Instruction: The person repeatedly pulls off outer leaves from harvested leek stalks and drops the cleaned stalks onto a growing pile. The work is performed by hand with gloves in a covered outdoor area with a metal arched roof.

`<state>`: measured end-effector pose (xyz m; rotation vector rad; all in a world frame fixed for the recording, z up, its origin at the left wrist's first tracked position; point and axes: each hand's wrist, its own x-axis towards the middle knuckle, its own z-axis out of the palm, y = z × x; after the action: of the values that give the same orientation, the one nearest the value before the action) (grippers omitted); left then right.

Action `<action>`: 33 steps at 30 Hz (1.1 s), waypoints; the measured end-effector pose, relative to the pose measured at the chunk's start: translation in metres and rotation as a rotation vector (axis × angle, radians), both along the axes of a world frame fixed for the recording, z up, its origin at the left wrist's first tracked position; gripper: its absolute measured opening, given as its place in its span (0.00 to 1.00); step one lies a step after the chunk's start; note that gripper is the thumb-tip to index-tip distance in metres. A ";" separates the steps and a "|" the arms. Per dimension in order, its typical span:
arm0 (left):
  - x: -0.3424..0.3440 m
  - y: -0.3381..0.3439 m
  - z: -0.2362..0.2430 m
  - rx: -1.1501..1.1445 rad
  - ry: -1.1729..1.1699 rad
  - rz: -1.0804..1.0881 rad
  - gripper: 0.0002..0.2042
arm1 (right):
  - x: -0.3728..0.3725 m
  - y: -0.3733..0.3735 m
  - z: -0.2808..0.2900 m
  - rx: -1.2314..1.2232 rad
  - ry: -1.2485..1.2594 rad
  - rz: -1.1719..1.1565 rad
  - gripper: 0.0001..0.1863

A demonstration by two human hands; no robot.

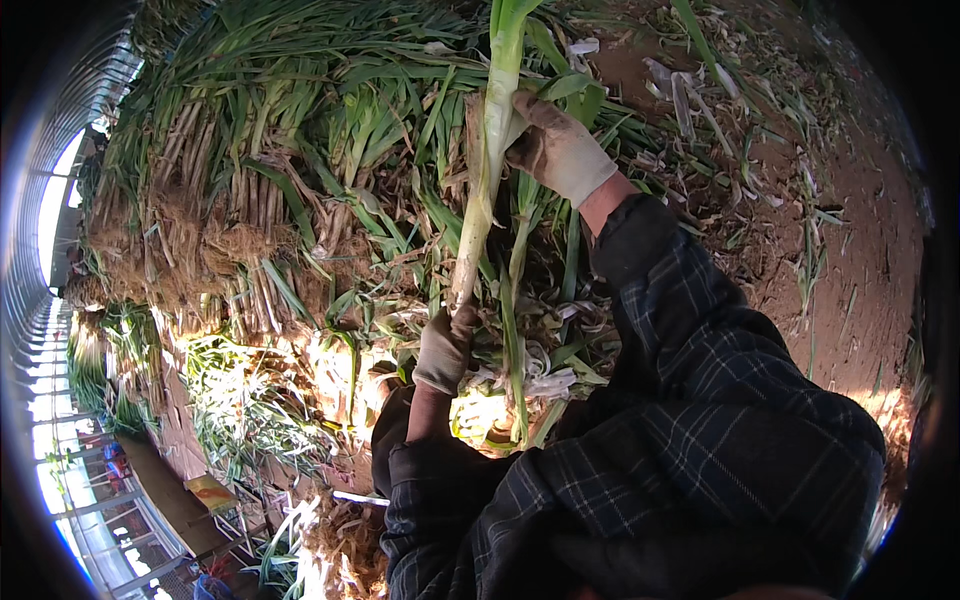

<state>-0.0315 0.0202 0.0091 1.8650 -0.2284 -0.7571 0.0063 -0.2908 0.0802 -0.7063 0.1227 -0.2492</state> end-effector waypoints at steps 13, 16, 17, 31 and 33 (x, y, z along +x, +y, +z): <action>-0.014 0.000 0.027 0.156 0.040 -0.269 0.08 | -0.003 -0.014 -0.006 -1.173 0.244 0.200 0.06; -0.015 0.004 0.018 0.234 0.070 -0.153 0.12 | -0.012 0.016 -0.011 -1.556 -0.012 0.199 0.06; -0.011 0.001 0.015 0.198 0.023 -0.240 0.14 | -0.019 0.036 -0.016 -1.657 -0.026 0.397 0.09; 0.000 0.001 -0.018 -0.414 -0.291 -0.492 0.10 | 0.015 -0.056 -0.087 -0.081 -0.053 0.230 0.30; 0.000 -0.001 -0.028 -0.375 -0.491 -0.626 0.09 | 0.011 -0.049 -0.082 -0.053 -0.053 0.143 0.31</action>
<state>-0.0316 0.0187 -0.0189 1.5875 -1.2242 -0.5900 0.0175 -0.3397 -0.0017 -0.7574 0.0151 -0.1349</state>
